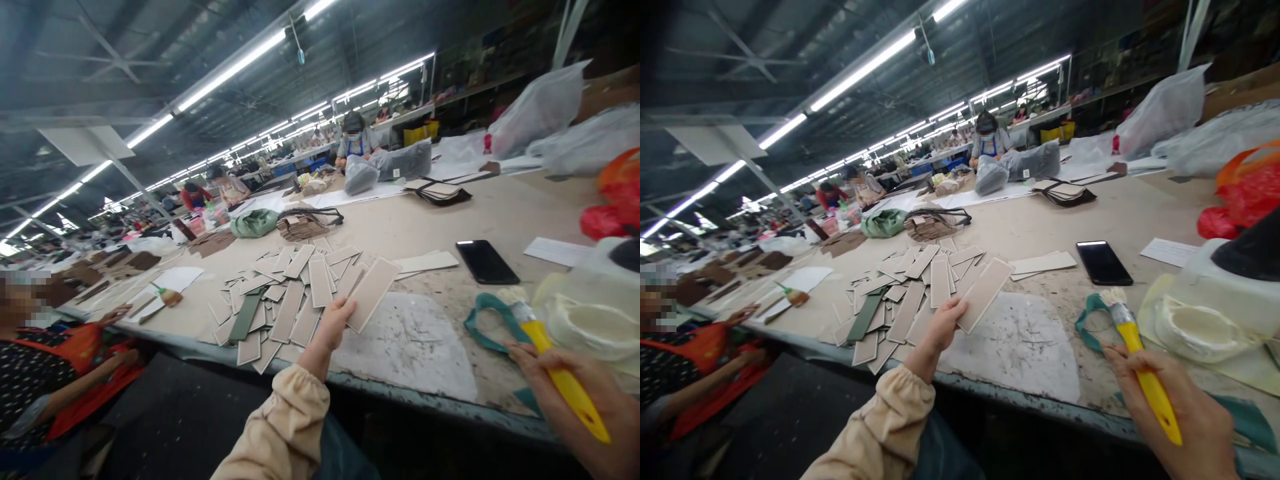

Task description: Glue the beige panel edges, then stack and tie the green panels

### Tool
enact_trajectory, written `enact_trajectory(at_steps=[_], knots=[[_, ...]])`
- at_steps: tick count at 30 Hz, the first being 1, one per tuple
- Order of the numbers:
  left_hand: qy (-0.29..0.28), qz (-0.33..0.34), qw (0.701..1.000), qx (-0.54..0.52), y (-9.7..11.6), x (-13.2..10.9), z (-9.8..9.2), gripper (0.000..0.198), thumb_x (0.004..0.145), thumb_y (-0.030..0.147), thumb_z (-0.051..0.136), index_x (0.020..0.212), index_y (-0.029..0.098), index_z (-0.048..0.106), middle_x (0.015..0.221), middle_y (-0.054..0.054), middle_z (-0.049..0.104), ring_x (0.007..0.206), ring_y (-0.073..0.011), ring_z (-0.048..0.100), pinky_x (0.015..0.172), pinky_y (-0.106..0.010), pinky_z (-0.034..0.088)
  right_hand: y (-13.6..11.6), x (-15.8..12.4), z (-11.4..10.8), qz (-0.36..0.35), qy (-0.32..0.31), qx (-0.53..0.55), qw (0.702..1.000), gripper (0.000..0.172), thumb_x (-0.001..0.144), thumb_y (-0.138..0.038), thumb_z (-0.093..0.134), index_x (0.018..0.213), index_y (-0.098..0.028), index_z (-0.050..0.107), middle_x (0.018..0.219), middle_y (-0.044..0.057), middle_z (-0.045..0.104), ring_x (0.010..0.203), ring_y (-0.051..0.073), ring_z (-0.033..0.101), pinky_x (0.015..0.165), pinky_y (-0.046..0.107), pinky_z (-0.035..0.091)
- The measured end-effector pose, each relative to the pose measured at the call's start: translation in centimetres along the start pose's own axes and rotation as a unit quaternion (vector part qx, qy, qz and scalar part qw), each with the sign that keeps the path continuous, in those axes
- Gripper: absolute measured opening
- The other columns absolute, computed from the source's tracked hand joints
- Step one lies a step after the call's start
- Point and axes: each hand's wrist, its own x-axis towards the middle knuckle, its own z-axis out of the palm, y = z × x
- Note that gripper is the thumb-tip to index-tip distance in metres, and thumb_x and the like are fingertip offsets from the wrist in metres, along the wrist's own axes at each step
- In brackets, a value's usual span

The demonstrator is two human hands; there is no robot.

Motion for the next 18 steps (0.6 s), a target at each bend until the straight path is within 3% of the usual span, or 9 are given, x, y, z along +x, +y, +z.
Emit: enact_trajectory(at_steps=[4, 6, 8, 11, 15, 18], knots=[[0.169, 0.082, 0.977, 0.1, 2.8, 3.5, -4.7, 0.045, 0.074, 0.051, 0.057, 0.098, 0.013, 0.061, 0.09, -0.008, 0.063, 0.084, -0.021, 0.061, 0.073, -0.032, 0.048, 0.2, 0.3, -0.3, -0.149, -0.017, -0.049, 0.988, 0.014, 0.088, -0.039, 0.056, 0.085, -0.025, 0.055, 0.077, 0.0, 0.065, 0.061, 0.017, 0.065, 0.055, 0.029, 0.047], [0.243, 0.137, 0.946, 0.163, 3.9, 5.3, -6.5, 0.037, 0.076, 0.037, 0.058, 0.105, 0.015, 0.058, 0.109, -0.012, 0.06, 0.11, -0.026, 0.053, 0.092, -0.039, 0.043, 0.0, 0.5, -0.4, -0.176, -0.002, -0.056, 0.983, 0.009, 0.088, -0.03, 0.058, 0.084, -0.023, 0.055, 0.077, -0.001, 0.066, 0.061, 0.014, 0.065, 0.056, 0.025, 0.047], [0.262, 0.187, 0.92, 0.223, 4.4, 6.7, -7.0, 0.031, 0.079, 0.029, 0.054, 0.107, 0.016, 0.057, 0.119, -0.013, 0.056, 0.123, -0.0275, 0.044, 0.103, -0.044, 0.036, -0.1, 0.7, -0.5, -0.17, 0.004, -0.053, 0.984, 0.008, 0.087, -0.026, 0.061, 0.084, -0.022, 0.054, 0.075, -0.002, 0.066, 0.062, 0.013, 0.065, 0.059, 0.023, 0.048], [0.192, 0.241, 0.896, 0.319, 3.9, 8.0, -4.8, 0.02, 0.08, 0.025, 0.055, 0.097, 0.018, 0.062, 0.109, -0.01, 0.062, 0.115, -0.0256, 0.052, 0.104, -0.044, 0.037, -0.3, 0.7, -0.7, -0.139, 0.007, -0.032, 0.99, 0.012, 0.084, -0.024, 0.066, 0.082, -0.022, 0.054, 0.072, -0.002, 0.064, 0.063, 0.014, 0.065, 0.06, 0.023, 0.049], [0.055, 0.266, 0.858, 0.436, 2.4, 10.0, 1.4, 0.02, 0.079, 0.026, 0.062, 0.098, 0.02, 0.066, 0.107, -0.007, 0.067, 0.107, -0.0214, 0.059, 0.099, -0.035, 0.043, -0.1, 0.9, -1.9, -0.109, 0.023, -0.016, 0.994, 0.014, 0.082, -0.026, 0.067, 0.082, -0.022, 0.054, 0.075, 0.0, 0.066, 0.066, 0.016, 0.067, 0.062, 0.025, 0.051], [-0.002, 0.25, 0.826, 0.505, 2.1, 12.3, 6.0, 0.032, 0.08, 0.028, 0.063, 0.11, 0.017, 0.065, 0.118, -0.01, 0.065, 0.113, -0.0221, 0.058, 0.102, -0.033, 0.041, 0.5, 1.2, -3.4, -0.07, 0.034, -0.009, 0.997, 0.015, 0.081, -0.03, 0.068, 0.085, -0.022, 0.056, 0.079, 0.003, 0.069, 0.07, 0.02, 0.069, 0.061, 0.028, 0.052]])
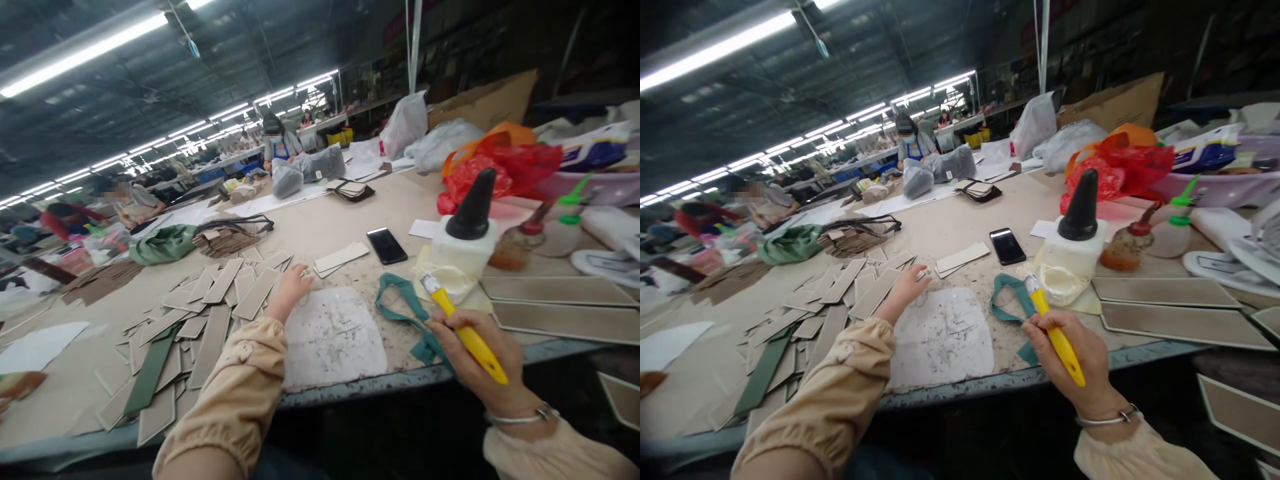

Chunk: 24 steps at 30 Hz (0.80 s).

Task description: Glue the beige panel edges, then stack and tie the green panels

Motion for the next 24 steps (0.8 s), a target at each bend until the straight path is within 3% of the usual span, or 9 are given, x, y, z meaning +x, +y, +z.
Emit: enact_trajectory(at_steps=[3, 8, 11, 14, 18, 24], knots=[[-0.057, 0.007, 0.997, 0.054, 2.1, 3.2, 1.9, 0.043, 0.081, 0.029, 0.061, 0.121, 0.014, 0.06, 0.127, -0.014, 0.06, 0.119, -0.0249, 0.054, 0.104, -0.034, 0.039, 0.9, 0.5, -1.7, 0.076, 0.003, 0.031, 0.997, 0.013, 0.084, -0.034, 0.062, 0.086, -0.022, 0.058, 0.076, 0.003, 0.069, 0.066, 0.02, 0.067, 0.058, 0.031, 0.052], [-0.148, 0.01, 0.982, 0.12, 4.2, 6.9, 3.3, 0.047, 0.078, 0.027, 0.06, 0.123, 0.015, 0.059, 0.12, -0.014, 0.065, 0.111, -0.0261, 0.06, 0.095, -0.032, 0.045, 2.3, 2.1, -3.7, 0.226, 0.126, 0.163, 0.952, 0.025, 0.089, -0.044, 0.053, 0.087, -0.02, 0.059, 0.059, -0.002, 0.057, 0.049, 0.013, 0.054, 0.048, 0.026, 0.044], [-0.176, 0.013, 0.973, 0.148, 4.6, 8.0, 3.3, 0.051, 0.075, 0.03, 0.061, 0.124, 0.014, 0.059, 0.114, -0.015, 0.067, 0.104, -0.0275, 0.064, 0.087, -0.031, 0.048, 2.9, 3.1, -4.4, 0.265, 0.155, 0.187, 0.933, 0.033, 0.089, -0.05, 0.051, 0.087, -0.019, 0.06, 0.053, -0.004, 0.051, 0.044, 0.01, 0.046, 0.042, 0.022, 0.035], [-0.181, 0.029, 0.969, 0.169, 4.8, 8.4, 2.9, 0.048, 0.074, 0.034, 0.061, 0.118, 0.014, 0.064, 0.11, -0.015, 0.069, 0.099, -0.0273, 0.065, 0.082, -0.029, 0.048, 3.4, 3.4, -4.4, 0.279, 0.146, 0.171, 0.934, 0.035, 0.089, -0.053, 0.051, 0.085, -0.019, 0.059, 0.052, -0.004, 0.048, 0.042, 0.009, 0.043, 0.041, 0.022, 0.033], [-0.149, 0.05, 0.968, 0.198, 5.0, 7.9, 2.1, 0.033, 0.082, 0.033, 0.049, 0.094, 0.015, 0.074, 0.099, -0.015, 0.072, 0.097, -0.0279, 0.066, 0.083, -0.031, 0.047, 4.0, 3.2, -3.6, 0.295, 0.051, 0.083, 0.95, 0.035, 0.089, -0.053, 0.051, 0.088, -0.019, 0.059, 0.053, -0.004, 0.051, 0.046, 0.011, 0.048, 0.046, 0.024, 0.038], [0.0, 0.05, 0.979, 0.198, 4.2, 4.6, -1.0, 0.047, 0.094, 0.036, 0.029, 0.106, 0.017, 0.069, 0.103, -0.014, 0.071, 0.096, -0.027, 0.065, 0.081, -0.034, 0.047, 4.7, 3.8, -2.1, 0.297, -0.037, -0.013, 0.954, 0.039, 0.091, -0.055, 0.043, 0.097, -0.02, 0.06, 0.057, -0.001, 0.061, 0.054, 0.016, 0.058, 0.057, 0.027, 0.043]])
